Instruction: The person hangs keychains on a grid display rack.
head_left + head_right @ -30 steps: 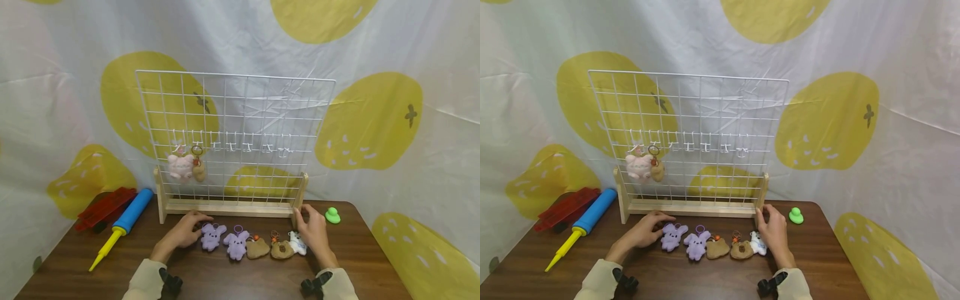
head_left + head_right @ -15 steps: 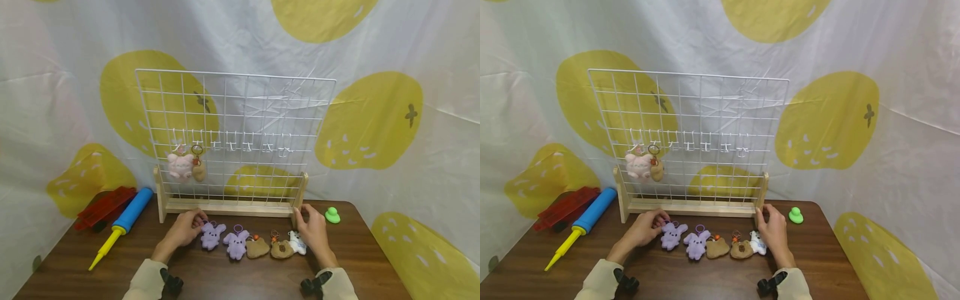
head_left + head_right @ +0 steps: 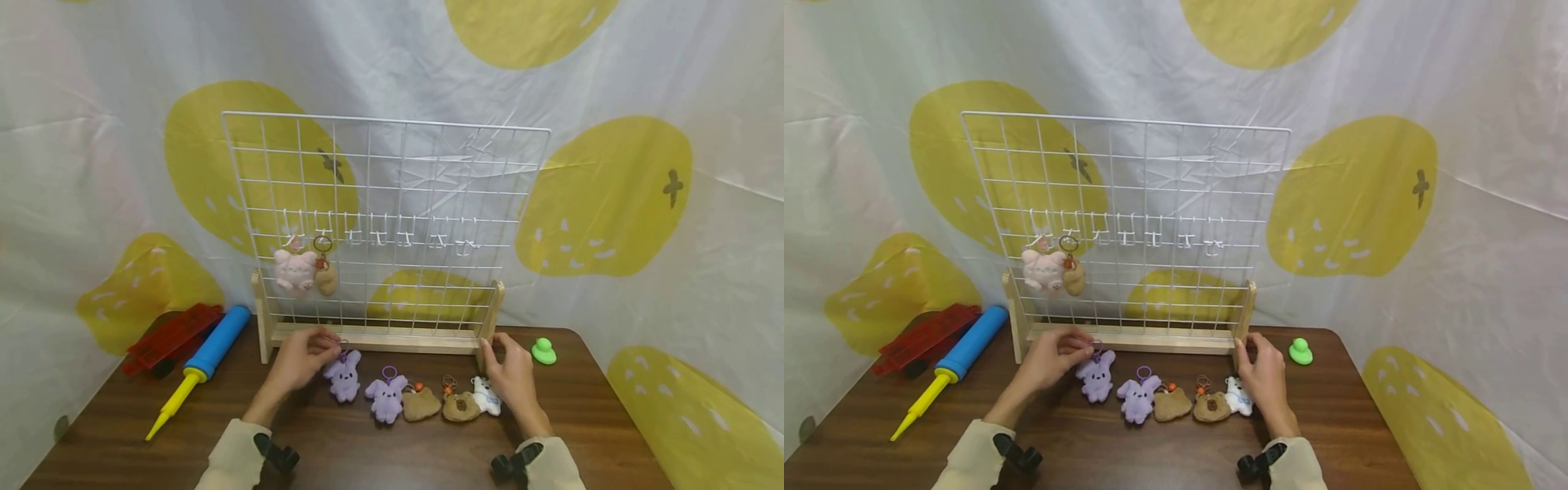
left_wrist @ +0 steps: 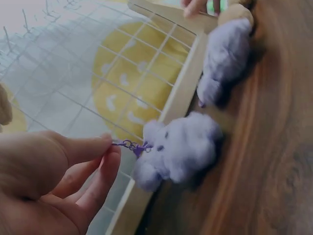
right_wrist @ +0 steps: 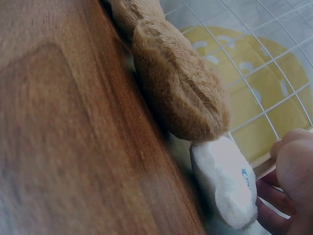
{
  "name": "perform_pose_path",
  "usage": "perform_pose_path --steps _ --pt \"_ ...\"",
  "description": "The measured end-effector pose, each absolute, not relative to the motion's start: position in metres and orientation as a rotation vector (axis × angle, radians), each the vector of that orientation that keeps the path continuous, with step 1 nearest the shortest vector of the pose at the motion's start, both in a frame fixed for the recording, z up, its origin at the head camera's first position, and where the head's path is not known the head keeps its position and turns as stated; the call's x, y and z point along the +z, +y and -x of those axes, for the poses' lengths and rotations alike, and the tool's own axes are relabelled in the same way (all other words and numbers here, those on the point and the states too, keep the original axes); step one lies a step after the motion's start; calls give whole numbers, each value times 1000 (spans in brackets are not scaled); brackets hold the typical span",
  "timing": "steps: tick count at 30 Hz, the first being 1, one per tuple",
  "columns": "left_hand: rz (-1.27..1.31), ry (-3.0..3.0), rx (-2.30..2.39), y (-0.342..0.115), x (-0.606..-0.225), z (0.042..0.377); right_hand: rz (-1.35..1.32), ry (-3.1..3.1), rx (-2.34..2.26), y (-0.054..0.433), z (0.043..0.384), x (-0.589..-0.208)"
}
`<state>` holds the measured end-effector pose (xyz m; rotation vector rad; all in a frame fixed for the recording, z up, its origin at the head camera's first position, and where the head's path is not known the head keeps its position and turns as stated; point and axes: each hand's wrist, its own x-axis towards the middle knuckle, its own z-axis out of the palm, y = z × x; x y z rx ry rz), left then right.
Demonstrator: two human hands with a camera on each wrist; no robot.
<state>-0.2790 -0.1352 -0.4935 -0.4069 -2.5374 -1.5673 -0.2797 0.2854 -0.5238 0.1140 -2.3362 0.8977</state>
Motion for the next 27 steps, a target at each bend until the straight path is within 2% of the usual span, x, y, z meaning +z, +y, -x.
perform_pose_path --steps 15,27 --pt "477 -2347 -1656 -125 -453 267 -109 -2331 903 286 281 -523" --pt "526 -2070 -1584 -105 -407 239 -109 -2336 904 284 279 -525"
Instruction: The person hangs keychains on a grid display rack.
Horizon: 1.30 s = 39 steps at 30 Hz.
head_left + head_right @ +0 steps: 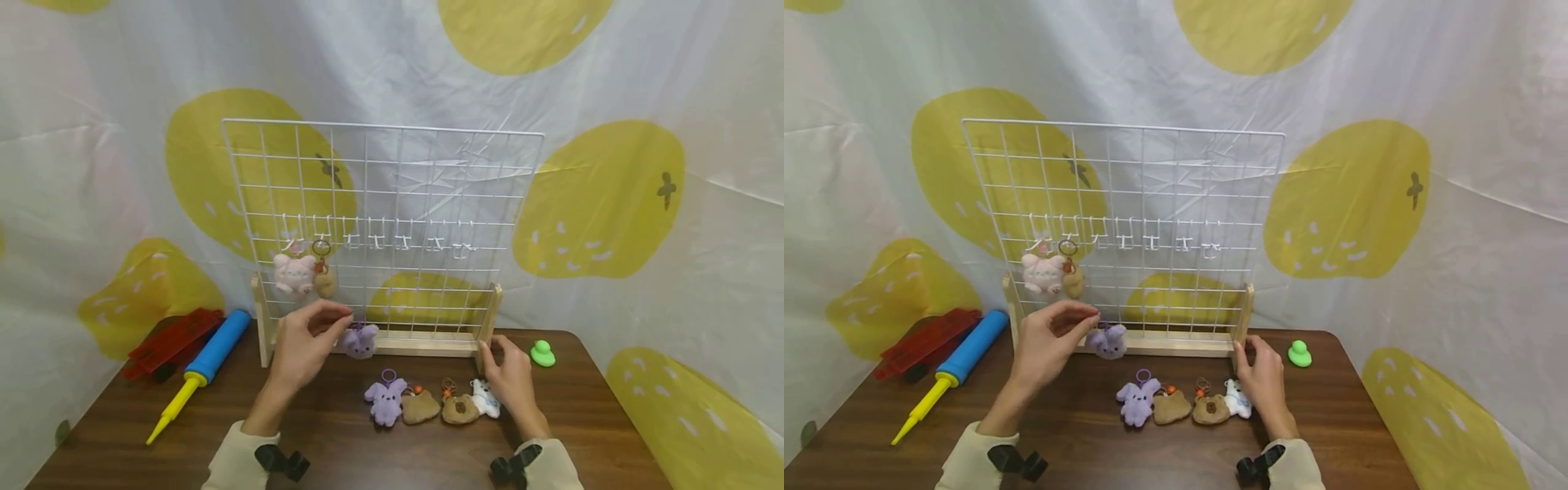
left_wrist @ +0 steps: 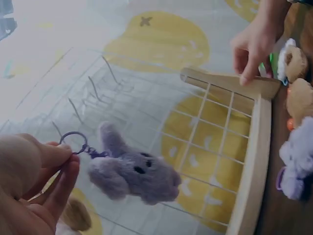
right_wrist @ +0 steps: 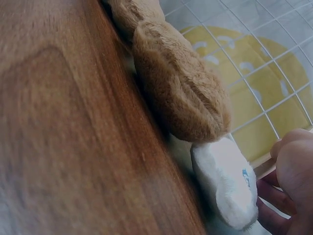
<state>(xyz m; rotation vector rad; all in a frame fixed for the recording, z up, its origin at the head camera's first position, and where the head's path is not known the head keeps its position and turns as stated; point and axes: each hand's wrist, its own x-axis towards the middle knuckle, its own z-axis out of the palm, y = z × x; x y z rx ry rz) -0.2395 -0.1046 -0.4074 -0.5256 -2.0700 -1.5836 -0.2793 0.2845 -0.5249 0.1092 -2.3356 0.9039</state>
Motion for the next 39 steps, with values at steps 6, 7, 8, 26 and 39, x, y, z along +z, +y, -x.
perform_pose_path --steps 6,7,8,26,39 --pt "511 -1834 -1493 -93 -381 237 -106 -2348 903 286 280 -525" --pt "505 -1802 -1496 -92 -377 237 -107 -2349 903 287 280 -525" --pt "495 -1775 -1493 -91 -373 239 -106 -2350 904 287 280 -525" --pt "408 -1583 -1561 -77 -345 266 -108 -2331 884 284 277 -529" --pt "322 -1574 -1540 -76 -346 282 -108 -2325 885 286 280 -528"
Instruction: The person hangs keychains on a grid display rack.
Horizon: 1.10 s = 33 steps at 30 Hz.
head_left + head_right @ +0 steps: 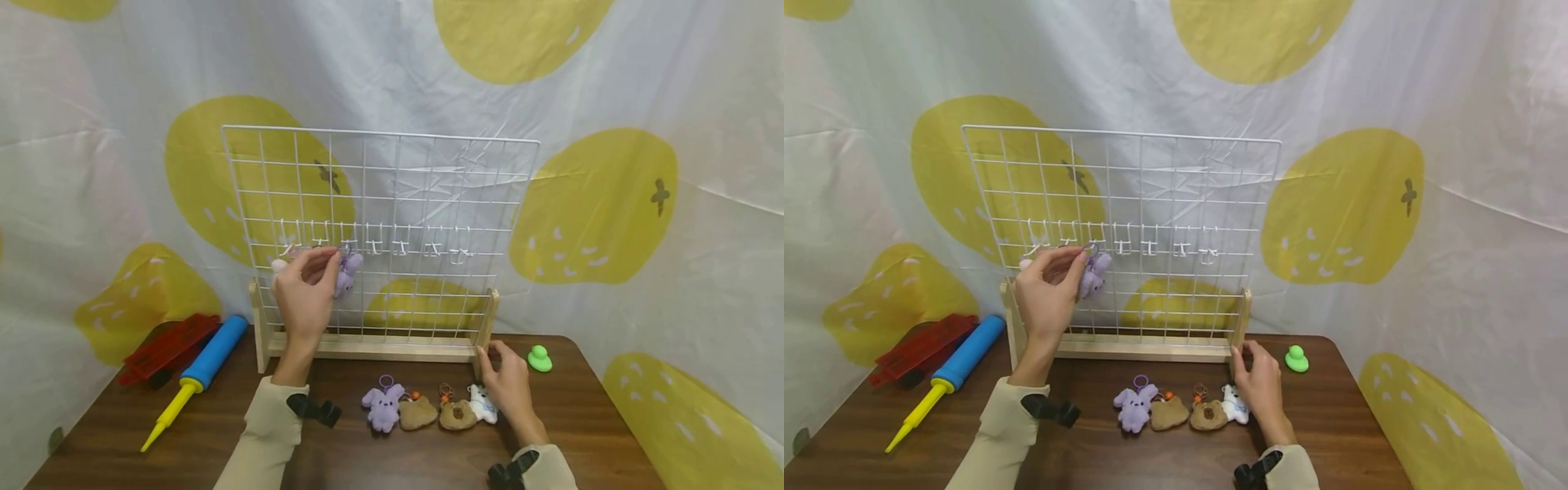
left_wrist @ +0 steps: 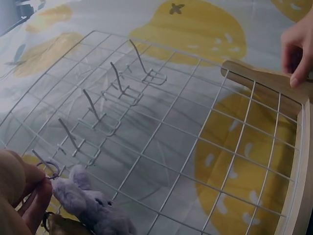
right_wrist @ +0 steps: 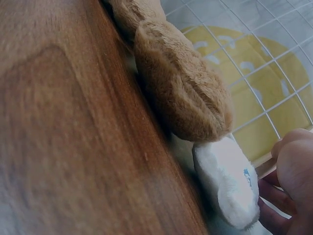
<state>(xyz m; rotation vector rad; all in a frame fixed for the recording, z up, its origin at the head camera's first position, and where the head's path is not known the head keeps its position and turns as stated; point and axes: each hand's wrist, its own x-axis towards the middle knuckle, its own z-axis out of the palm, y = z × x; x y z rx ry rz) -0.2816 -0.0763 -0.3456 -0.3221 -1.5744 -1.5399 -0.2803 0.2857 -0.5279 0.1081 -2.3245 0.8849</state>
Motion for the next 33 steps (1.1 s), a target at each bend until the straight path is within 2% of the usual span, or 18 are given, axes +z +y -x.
perform_pose_path --steps 13,20,28,33 --pt "352 -1637 -1375 -76 -351 286 -106 -2320 892 285 280 -528" --pt "357 -1615 -1397 -78 -358 272 -99 -2333 894 285 280 -529" --pt "489 -1735 -1532 -79 -388 244 -114 -2325 883 284 281 -529" --pt "517 -1907 -1610 -79 -422 241 -106 -2321 881 285 280 -529"
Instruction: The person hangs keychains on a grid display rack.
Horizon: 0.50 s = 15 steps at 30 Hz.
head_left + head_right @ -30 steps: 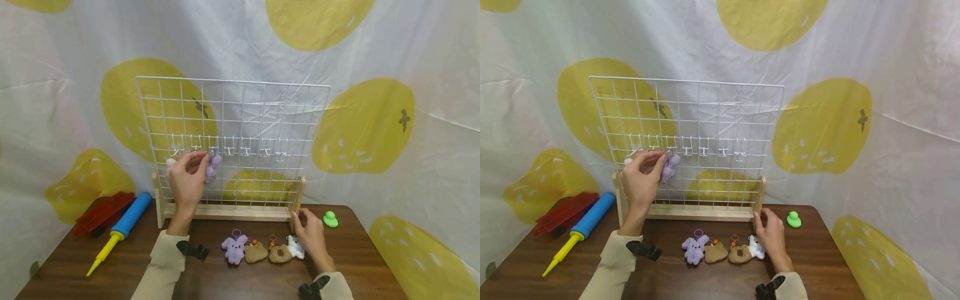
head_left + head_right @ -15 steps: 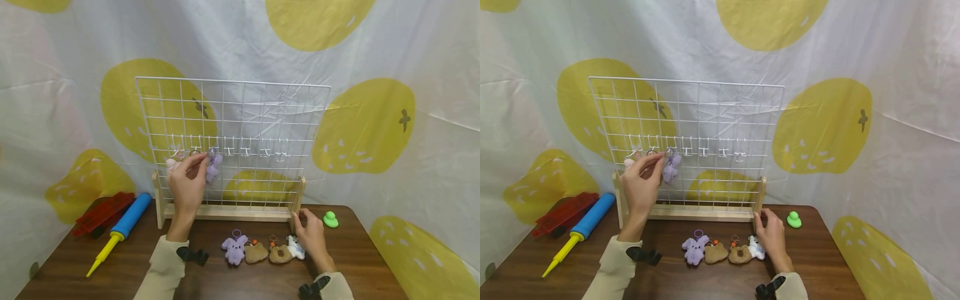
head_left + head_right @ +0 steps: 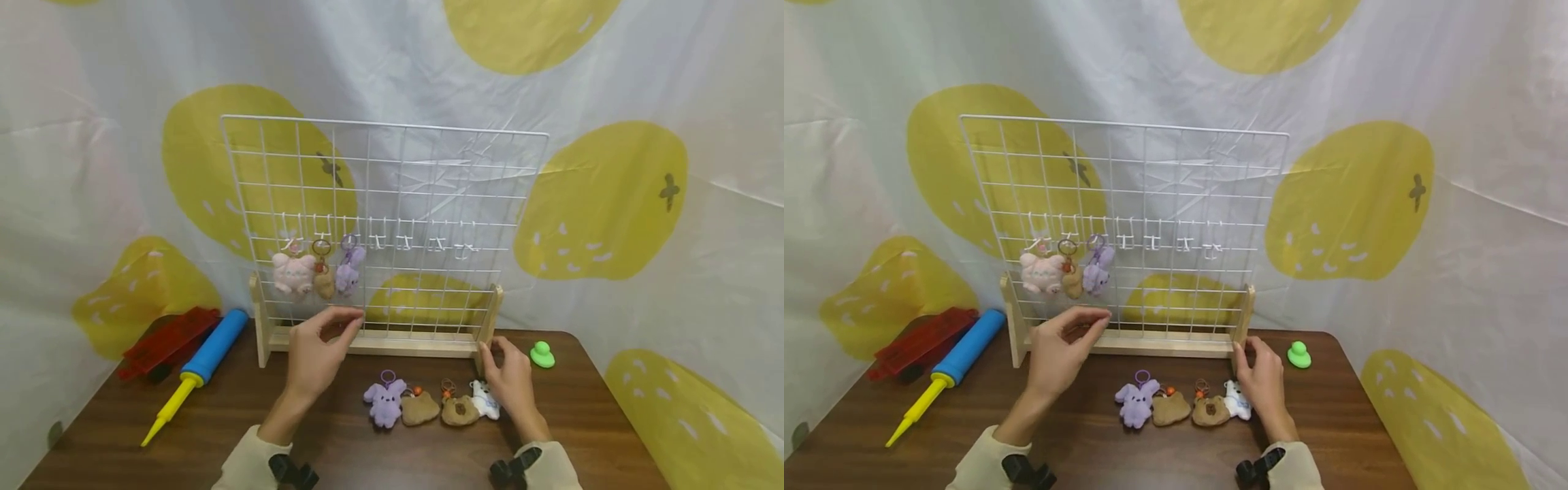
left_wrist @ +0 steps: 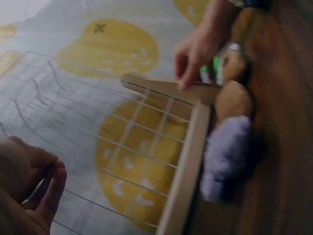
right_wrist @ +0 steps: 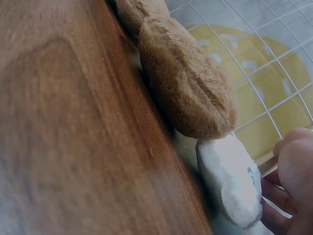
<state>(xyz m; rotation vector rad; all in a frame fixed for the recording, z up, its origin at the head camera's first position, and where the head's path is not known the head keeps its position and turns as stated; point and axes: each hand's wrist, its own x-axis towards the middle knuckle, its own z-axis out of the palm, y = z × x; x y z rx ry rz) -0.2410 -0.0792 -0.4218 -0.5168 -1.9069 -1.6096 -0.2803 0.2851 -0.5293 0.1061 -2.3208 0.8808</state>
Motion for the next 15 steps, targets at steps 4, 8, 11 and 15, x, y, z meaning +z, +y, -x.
perform_pose_path --steps 4,8,11,15 --pt "488 -2064 -1599 -78 -452 247 -98 -2323 880 285 280 -529" --pt "474 -2164 -1588 -72 -476 255 -93 -2324 879 284 279 -528" --pt "486 -2232 -1580 -68 -489 261 -95 -2322 880 284 279 -528" --pt "559 -2409 -1558 -63 -502 268 -98 -2322 877 284 279 -528"
